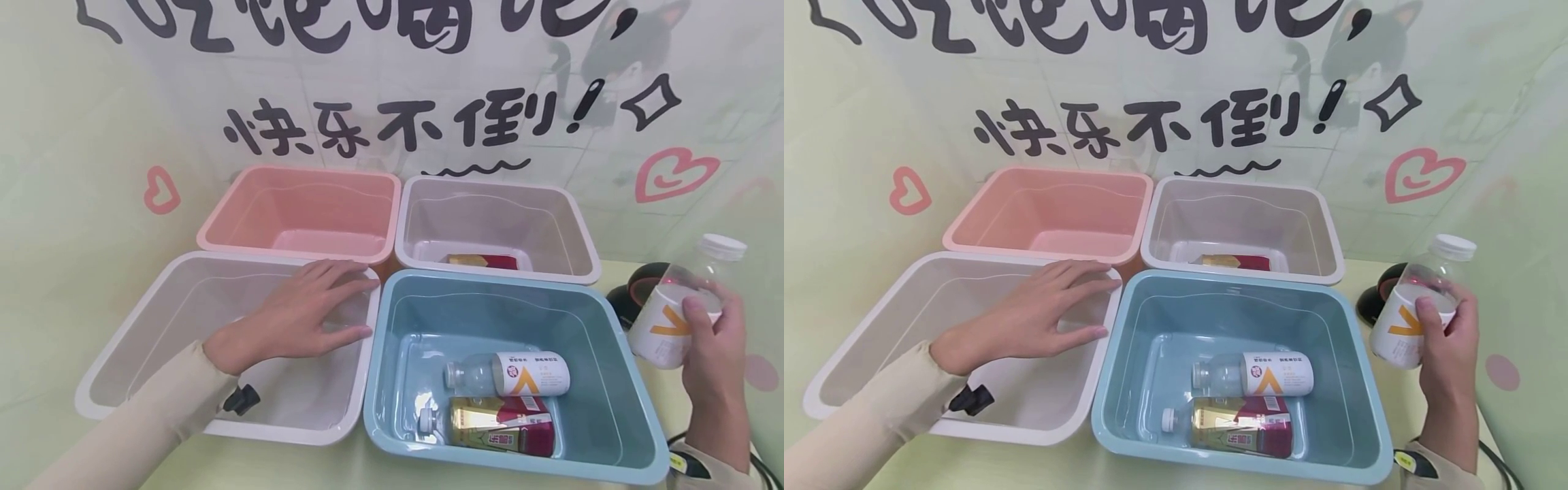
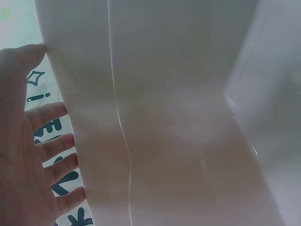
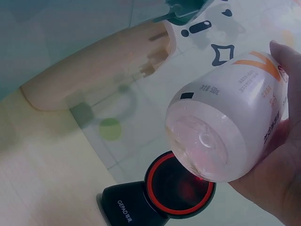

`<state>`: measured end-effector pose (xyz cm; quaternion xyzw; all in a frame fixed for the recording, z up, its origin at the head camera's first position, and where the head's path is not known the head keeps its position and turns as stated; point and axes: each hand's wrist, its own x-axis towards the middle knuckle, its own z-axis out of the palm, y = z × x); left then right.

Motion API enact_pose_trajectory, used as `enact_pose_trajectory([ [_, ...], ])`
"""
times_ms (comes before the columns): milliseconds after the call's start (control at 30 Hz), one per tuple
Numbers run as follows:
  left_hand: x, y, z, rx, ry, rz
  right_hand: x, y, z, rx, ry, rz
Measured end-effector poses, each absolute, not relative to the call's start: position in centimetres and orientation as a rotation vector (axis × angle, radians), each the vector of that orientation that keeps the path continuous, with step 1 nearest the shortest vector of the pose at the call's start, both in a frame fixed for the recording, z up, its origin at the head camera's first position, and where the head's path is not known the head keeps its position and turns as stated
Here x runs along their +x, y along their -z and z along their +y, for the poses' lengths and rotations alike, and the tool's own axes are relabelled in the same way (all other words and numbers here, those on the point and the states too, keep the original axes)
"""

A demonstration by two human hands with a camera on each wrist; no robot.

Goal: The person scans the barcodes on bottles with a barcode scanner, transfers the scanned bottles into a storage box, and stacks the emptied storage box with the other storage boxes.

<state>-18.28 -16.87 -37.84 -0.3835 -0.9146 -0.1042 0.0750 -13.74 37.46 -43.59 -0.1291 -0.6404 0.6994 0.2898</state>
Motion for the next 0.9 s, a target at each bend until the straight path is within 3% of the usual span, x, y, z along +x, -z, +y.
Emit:
enact_pose_trajectory([
  [500,-18.2,37.8,-16.9,-1.132,0.329,-2.769,-13.6,43.5,37.9,-0.349,-1.894,-1.796],
  [900,-18.4,38.0,-17.0,-1.158,0.332,-2.732,-14.2,44.6,38.7,0.090,-2.122,-1.590],
])
